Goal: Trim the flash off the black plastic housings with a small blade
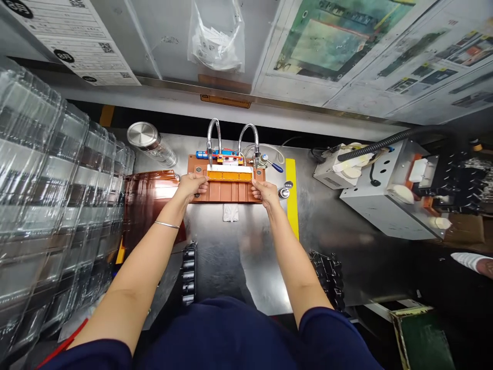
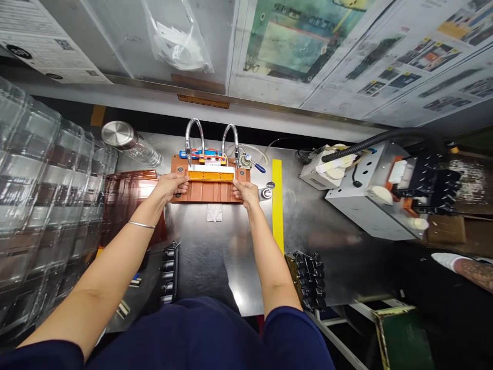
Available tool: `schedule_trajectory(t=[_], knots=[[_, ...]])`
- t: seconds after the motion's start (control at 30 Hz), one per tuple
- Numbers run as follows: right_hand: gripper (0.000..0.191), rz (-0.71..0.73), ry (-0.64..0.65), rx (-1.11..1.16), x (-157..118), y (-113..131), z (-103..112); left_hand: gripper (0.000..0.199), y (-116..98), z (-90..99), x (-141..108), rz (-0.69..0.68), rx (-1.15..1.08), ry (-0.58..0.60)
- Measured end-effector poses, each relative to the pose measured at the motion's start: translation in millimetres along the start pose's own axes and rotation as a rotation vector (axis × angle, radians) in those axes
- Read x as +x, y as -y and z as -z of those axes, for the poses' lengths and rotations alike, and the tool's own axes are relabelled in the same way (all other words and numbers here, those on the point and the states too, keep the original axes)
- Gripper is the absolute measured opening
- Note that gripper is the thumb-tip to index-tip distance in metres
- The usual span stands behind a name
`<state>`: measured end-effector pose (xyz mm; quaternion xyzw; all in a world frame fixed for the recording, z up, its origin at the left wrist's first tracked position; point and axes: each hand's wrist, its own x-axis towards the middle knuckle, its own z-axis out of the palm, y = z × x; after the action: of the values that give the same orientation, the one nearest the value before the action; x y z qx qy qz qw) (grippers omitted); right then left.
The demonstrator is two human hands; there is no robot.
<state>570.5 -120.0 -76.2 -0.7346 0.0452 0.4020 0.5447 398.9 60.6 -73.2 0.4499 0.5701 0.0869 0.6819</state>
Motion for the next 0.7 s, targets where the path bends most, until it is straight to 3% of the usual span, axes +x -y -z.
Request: schedule_trajectory(t=[0.1, 0.23, 0.33, 0.37, 0.43, 0.5, 0.57, 0.63, 0.7], knots=[[0.03, 0.006, 0.011, -0.054, -41.8, -19.6, -15.4, 0.013, 1.9, 9.3, -8.6, 0.008, -0.056, 0.02], [0.07, -0.031, 0.208, -0.234, -142.8, -92.2, -60.3, 0.008, 16.1, 23.6, -28.2, -0.018, -0.107, -0.005], [0.103, 0.061, 0.525, -0.795, -206.6, -151.0, -90.7, 0.011, 31.1, 31.9, -45.3, -0.038, -0.105, -0.009], [0.104, 0.069, 0.553, -0.914, -217.9, -164.3, -97.1, 0.012, 35.6, 34.7, -50.9, -0.048, -0.098, -0.007], [0.077, 0.116, 0.532, -1.001, -224.1, -177.1, -102.2, 0.015, 42.7, 41.7, -60.7, -0.078, -0.076, -0.003], [0.038, 0.168, 0.481, -0.988, -213.5, -170.7, -95.7, 0.017, 47.2, 51.1, -68.2, -0.126, -0.042, -0.009], [0.017, 0.227, 0.453, -0.962, -194.7, -148.3, -78.9, 0.019, 49.5, 61.5, -73.2, -0.194, 0.006, -0.035], [0.018, 0.325, 0.421, -0.944, -173.5, -115.7, -56.5, 0.022, 50.2, 69.2, -76.6, -0.29, 0.069, -0.092], [0.031, 0.45, 0.353, -0.942, -151.5, -80.6, -35.1, 0.028, 49.8, 70.0, -80.0, -0.418, 0.149, -0.16]])
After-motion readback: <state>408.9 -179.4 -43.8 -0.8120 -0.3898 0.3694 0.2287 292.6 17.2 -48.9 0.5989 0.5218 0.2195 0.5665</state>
